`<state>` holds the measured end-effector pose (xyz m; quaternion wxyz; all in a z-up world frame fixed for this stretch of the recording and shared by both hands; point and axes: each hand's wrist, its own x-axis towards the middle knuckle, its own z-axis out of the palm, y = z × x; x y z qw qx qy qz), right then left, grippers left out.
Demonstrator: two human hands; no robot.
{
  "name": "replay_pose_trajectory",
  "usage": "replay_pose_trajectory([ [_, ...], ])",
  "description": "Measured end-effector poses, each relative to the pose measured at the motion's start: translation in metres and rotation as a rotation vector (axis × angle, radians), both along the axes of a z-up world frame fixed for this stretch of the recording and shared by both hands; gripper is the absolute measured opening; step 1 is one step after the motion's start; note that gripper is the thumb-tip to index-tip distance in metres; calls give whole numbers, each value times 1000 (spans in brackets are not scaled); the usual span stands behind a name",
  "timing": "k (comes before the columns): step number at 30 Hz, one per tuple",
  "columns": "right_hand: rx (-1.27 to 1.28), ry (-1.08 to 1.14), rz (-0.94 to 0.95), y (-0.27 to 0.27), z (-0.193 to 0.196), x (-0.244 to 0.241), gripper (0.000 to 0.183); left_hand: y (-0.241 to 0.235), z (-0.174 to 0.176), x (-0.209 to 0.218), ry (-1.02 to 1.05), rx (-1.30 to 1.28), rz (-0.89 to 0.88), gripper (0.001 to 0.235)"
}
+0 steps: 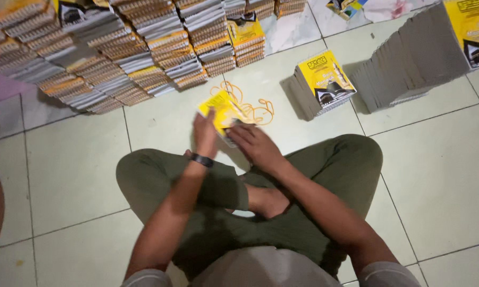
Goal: The person sits on the floor and ties a stack of yellow-covered books with an orange string. They wrap the string around the books, tie a knot, and then place the finished bundle onto a larger pile of similar books.
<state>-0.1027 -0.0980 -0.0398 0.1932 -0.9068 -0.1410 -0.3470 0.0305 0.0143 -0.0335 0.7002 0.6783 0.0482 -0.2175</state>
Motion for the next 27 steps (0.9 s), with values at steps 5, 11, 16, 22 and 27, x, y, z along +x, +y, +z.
replay_pose_trajectory([
  [5, 333, 569, -146, -38, -54, 14, 48, 43, -10, 70, -25, -145, 211, 54],
  [11, 184, 842, -394, -48, -70, 36, 27, 52, -23, 81, 179, -306, 312, 38],
  [16, 135, 830, -399, -47, -67, 39, 16, 40, -24, 74, 131, -324, 233, 39],
  [22, 425, 319, -274, -35, -42, 34, 7, 34, -16, 53, 149, -337, -150, 29],
  [27, 1083, 340, -184, -21, -28, 30, 16, 32, -27, 21, 275, -393, -678, 31],
])
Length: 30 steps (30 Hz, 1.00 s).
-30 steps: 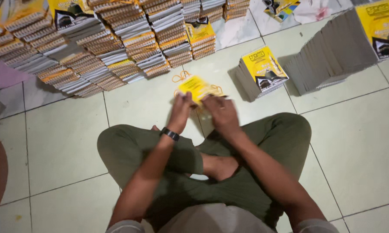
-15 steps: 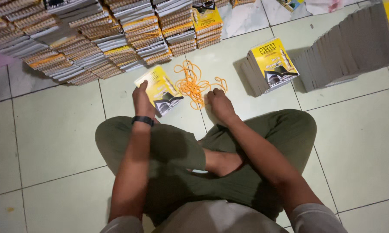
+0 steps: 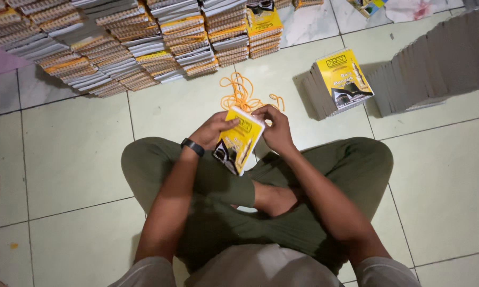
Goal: The person sits on the floor and ties a stack of yellow-covered books with an orange string. They wrap the string around the books, tie a knot, and then place the finished bundle onto a larger pile of similar books.
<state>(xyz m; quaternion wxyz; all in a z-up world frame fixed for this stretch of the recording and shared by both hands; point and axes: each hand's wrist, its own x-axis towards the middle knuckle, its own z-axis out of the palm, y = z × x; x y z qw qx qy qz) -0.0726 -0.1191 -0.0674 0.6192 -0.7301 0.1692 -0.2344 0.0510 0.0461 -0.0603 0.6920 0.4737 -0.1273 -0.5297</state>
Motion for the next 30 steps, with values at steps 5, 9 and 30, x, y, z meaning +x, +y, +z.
replay_pose_trajectory([
  [5, 396, -2, -11, -13, 10, -10, 15, 8, -2, 13, 54, -39, 63, 28],
  [9, 630, -58, 6, -42, 14, -16, 20, 14, 11, 28, 111, -161, 364, 26],
  [30, 434, -211, 19, -78, 36, -34, 19, 9, 27, 19, -192, 67, 596, 32],
])
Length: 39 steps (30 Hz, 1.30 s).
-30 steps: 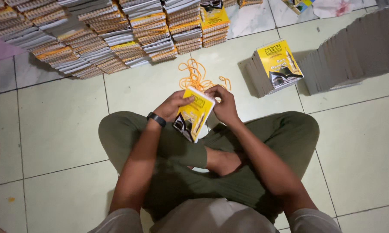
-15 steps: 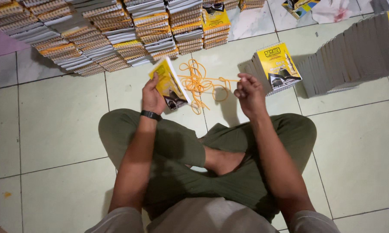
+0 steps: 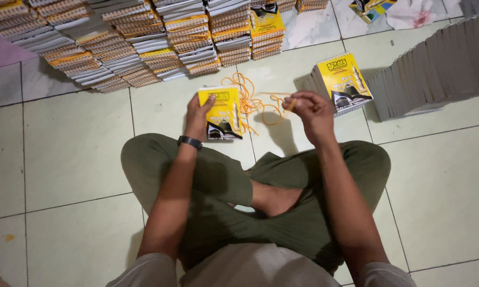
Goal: The person sits on the floor and ties a stack of yellow-covered books with an orange string. They wrap the string around the books, tie a knot, and then place the finished bundle onto a larger pile of similar books.
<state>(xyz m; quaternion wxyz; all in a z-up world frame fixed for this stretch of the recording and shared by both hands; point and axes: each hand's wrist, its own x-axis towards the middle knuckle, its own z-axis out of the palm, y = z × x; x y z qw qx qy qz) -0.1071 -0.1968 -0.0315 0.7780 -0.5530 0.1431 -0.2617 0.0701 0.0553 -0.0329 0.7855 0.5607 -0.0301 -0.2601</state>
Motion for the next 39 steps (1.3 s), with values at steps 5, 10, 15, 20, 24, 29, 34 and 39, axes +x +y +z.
replay_pose_trajectory([
  [5, -477, 145, -32, 19, -5, 7, 10, -10, 8, -25, 140, -142, -156, 33],
  [10, -696, 67, -48, 42, 0, 17, 9, -19, 21, -49, 245, -293, -297, 33],
  [15, -294, 77, 40, 53, -2, 18, 3, -16, -1, -39, 291, -263, -481, 27],
  [20, -500, 221, 34, 47, -1, 14, 7, -16, -6, -26, 302, -327, -493, 26],
  [24, -806, 352, 10, 46, 21, 9, 6, -14, -6, -24, 236, -337, -410, 25],
  [29, -607, 312, -165, 38, 21, 6, 7, -13, -1, -21, 182, -339, -375, 25],
  [34, -447, 335, -229, 41, 58, -4, 9, -15, -3, -19, 143, -332, -360, 29],
  [39, -454, 250, -211, 48, 67, -6, 7, -16, -5, -20, 172, -272, -368, 30],
])
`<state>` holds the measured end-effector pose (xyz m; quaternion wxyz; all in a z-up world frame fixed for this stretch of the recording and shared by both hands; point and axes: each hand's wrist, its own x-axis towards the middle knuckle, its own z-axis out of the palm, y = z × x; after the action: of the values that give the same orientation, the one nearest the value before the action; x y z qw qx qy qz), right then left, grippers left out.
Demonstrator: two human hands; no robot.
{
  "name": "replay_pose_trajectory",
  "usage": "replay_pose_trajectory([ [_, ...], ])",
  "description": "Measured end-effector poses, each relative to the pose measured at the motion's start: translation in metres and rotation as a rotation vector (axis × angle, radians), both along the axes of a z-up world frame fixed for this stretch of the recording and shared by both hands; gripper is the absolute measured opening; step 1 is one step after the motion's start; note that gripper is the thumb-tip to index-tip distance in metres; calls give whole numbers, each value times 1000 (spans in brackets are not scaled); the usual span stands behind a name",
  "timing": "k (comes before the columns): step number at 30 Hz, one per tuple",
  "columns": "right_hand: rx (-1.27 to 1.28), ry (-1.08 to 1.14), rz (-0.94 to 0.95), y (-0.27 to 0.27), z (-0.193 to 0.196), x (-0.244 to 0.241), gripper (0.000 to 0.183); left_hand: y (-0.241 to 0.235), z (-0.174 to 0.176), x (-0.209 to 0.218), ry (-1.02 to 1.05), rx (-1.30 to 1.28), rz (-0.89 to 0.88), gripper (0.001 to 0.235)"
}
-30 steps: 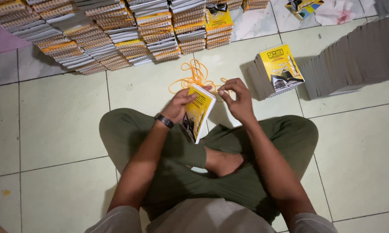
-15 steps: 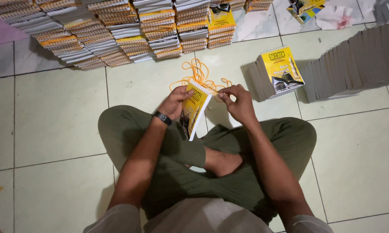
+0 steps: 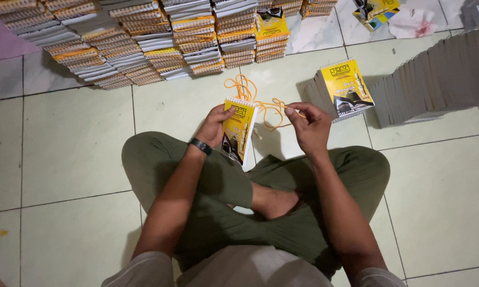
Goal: The person sits on the floor and ties a stack of yellow-covered books with an orange string. They wrap the string around the books, tie a knot, and then place the finished bundle onto a larger pile of similar books.
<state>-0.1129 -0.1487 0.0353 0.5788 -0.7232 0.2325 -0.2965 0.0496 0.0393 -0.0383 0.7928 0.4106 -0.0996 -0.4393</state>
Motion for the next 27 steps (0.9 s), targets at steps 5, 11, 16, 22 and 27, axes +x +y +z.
replay_pose_trajectory([
  [5, -32, -31, 26, 0, -13, 0, 8, 1, 0, 1, 19, 6, -5, 30],
  [11, -124, -81, 77, 5, -4, 0, 14, 0, 1, -1, -2, 17, 8, 29],
  [16, -324, -142, 119, 6, -6, 4, 15, -2, 0, -5, -17, 18, 23, 27],
  [22, -468, -60, 191, 15, -4, 6, 14, -2, -1, -6, -64, 65, -51, 28],
  [27, -497, 68, 323, 26, 10, 6, 28, -3, 0, -6, -83, 79, -74, 28],
])
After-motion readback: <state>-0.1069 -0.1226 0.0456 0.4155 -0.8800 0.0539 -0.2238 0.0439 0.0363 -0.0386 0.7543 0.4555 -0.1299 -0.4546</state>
